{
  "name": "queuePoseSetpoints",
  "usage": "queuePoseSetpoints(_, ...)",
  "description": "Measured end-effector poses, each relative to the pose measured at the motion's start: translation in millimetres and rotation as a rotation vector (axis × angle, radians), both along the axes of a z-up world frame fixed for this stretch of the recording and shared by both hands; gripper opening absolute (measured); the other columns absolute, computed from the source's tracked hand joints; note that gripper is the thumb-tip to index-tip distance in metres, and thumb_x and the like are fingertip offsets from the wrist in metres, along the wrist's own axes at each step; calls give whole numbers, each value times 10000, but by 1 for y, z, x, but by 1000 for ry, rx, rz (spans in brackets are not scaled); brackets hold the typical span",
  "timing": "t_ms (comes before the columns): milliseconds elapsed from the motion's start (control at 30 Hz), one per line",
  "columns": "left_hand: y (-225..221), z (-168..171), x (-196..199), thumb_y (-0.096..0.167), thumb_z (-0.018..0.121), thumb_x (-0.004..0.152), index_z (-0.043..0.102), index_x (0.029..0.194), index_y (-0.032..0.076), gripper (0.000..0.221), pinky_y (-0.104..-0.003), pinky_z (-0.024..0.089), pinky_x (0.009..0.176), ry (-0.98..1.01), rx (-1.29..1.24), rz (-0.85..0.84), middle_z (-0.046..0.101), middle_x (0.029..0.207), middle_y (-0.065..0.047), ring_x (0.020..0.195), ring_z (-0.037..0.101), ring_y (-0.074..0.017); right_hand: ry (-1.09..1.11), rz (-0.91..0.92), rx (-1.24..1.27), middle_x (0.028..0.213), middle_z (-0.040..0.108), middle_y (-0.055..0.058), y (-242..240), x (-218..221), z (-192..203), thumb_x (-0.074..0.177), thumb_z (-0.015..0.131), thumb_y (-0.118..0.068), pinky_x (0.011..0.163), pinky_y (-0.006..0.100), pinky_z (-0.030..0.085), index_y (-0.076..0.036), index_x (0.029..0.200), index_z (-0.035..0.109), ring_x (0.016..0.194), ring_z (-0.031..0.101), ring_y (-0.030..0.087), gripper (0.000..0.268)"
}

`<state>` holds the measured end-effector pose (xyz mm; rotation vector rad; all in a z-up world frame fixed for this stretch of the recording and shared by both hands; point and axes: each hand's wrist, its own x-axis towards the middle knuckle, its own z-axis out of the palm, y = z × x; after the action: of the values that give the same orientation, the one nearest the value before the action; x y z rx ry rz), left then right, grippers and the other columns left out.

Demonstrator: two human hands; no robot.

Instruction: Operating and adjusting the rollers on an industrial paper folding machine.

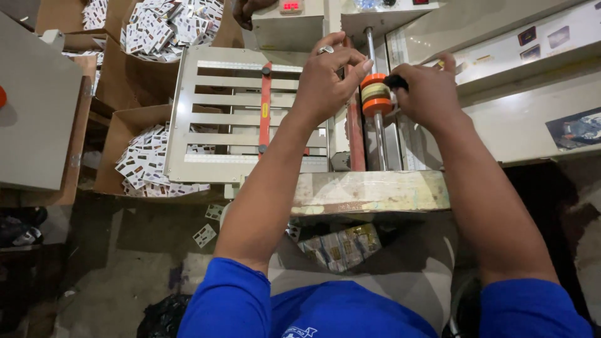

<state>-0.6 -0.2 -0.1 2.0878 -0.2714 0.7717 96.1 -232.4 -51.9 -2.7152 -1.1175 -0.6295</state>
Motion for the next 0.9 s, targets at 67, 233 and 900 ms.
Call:
queuePoseSetpoints(67, 0, 1, 0, 280, 679, 916, 788, 868, 147, 178, -360, 437, 1004, -12, 18, 1, 749, 792, 12, 1272, 540, -249, 65, -2, -13, 978, 790, 26, 2, 2, -5, 908, 670, -155, 1162, 495, 241, -153, 1127, 744, 834, 711, 275, 231)
queuePoseSetpoints(233, 0, 0, 1, 295, 673, 927, 789, 899, 149, 188, -362, 415, 1041, -32, 17, -10, 691, 666, 26, 1259, 564, -246, 101, -11, -70, 943, 786, 30, 8, -2, -1, 910, 687, -179, 1150, 501, 231, -146, 1094, 737, 807, 711, 274, 193)
queuePoseSetpoints(900, -1, 1, 1, 293, 689, 898, 789, 850, 151, 180, -357, 443, 984, -39, 16, 18, 743, 746, 17, 1230, 567, -238, 211, -145, -144, 946, 797, 52, 2, 8, -3, 990, 690, -216, 1243, 618, 74, -182, 1152, 747, 932, 749, 291, 175)
